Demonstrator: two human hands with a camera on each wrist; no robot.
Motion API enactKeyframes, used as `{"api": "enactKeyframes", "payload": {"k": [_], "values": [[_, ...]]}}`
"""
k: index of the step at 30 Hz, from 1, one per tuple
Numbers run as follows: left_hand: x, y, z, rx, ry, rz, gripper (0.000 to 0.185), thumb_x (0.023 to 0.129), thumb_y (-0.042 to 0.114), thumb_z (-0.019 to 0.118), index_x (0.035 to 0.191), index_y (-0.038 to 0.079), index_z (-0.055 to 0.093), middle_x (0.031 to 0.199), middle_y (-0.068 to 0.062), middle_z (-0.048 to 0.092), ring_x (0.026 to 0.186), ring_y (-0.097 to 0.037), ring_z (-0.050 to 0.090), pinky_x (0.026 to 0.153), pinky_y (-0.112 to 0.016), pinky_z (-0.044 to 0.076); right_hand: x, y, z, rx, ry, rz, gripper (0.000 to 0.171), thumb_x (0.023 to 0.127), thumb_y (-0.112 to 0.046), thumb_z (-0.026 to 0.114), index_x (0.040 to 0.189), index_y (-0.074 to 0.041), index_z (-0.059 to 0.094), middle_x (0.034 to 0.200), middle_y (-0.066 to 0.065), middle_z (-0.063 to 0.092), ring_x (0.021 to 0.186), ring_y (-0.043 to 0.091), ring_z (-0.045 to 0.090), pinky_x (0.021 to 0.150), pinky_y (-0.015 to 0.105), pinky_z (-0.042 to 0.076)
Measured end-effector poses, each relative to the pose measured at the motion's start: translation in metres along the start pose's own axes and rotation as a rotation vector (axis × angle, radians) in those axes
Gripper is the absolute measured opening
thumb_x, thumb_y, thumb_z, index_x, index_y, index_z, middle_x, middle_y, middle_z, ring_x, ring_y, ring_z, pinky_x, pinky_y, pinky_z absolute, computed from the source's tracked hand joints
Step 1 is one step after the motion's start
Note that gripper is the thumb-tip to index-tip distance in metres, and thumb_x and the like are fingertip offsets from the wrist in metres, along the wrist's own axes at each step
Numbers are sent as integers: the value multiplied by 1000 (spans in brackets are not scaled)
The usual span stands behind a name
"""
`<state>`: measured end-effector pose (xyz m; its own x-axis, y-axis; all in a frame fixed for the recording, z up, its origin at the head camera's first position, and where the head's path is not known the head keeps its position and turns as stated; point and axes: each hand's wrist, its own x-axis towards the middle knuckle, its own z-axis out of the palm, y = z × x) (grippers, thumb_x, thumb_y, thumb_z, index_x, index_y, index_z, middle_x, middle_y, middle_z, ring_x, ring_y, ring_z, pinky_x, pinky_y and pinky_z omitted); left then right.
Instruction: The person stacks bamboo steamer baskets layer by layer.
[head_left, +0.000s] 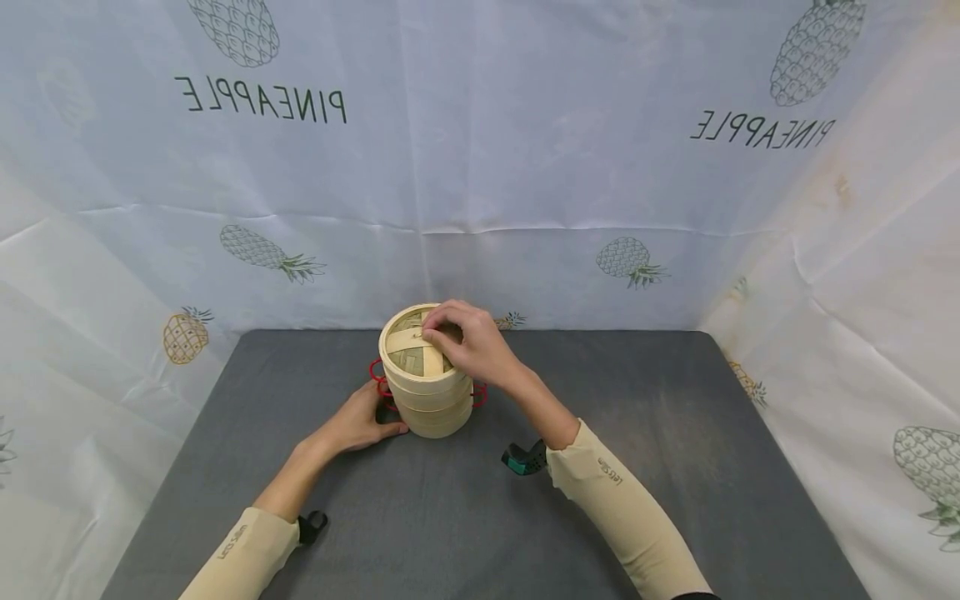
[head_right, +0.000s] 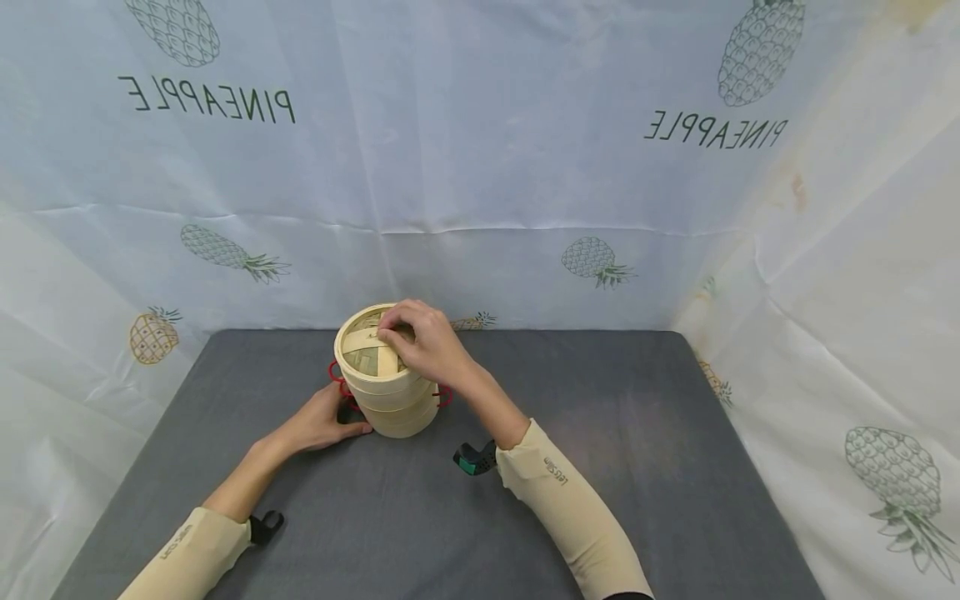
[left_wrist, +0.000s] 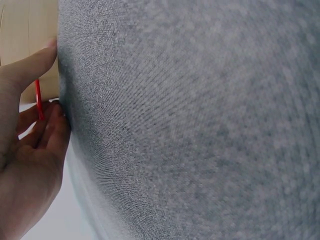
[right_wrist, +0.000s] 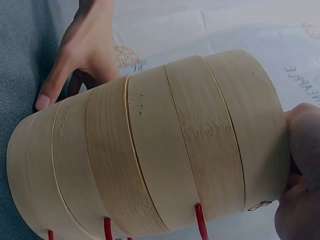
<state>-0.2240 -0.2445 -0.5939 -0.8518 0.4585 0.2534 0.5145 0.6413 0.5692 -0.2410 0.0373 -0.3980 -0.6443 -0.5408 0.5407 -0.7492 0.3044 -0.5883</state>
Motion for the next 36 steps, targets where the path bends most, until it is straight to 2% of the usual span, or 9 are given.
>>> {"api": "enactKeyframes", "payload": {"k": [7,17,22,29,36], "values": [[2,-1,2,-4,-16,-20,71,83,39,96,144,22,64,132,2,71,122,-18,68,105,-47,58,-4,2,4,8,36,22,11,103,-13,75,107,-5,80,114,10,79,115,25,74,106,36,59],[1,-2,2,-11,-20,-18,77,84,42,95,149,20,60,133,0,69,118,-16,69,99,-43,60,-11,2,10,17,111,42,7,102,-12,77,103,-5,80,112,9,79,114,25,74,105,36,60],[1,-4,2,-29,-26,-22,78,83,40,96,149,20,59,132,0,68,117,-16,69,98,-41,61,-12,2,11,24,103,47,8,102,-12,76,104,-5,79,113,10,79,117,26,73,107,36,60],[1,-7,2,-28,-32,-16,74,83,41,96,147,22,62,135,4,70,123,-16,68,105,-46,58,-10,5,8,71,55,66,9,103,-13,76,107,-6,80,117,9,78,120,24,72,111,34,57],[2,-5,2,-37,-14,-3,73,83,40,96,146,22,62,135,3,70,123,-18,68,103,-48,59,-11,3,11,63,93,70,9,101,-13,78,104,-6,80,114,9,79,118,24,72,108,35,58]]}}
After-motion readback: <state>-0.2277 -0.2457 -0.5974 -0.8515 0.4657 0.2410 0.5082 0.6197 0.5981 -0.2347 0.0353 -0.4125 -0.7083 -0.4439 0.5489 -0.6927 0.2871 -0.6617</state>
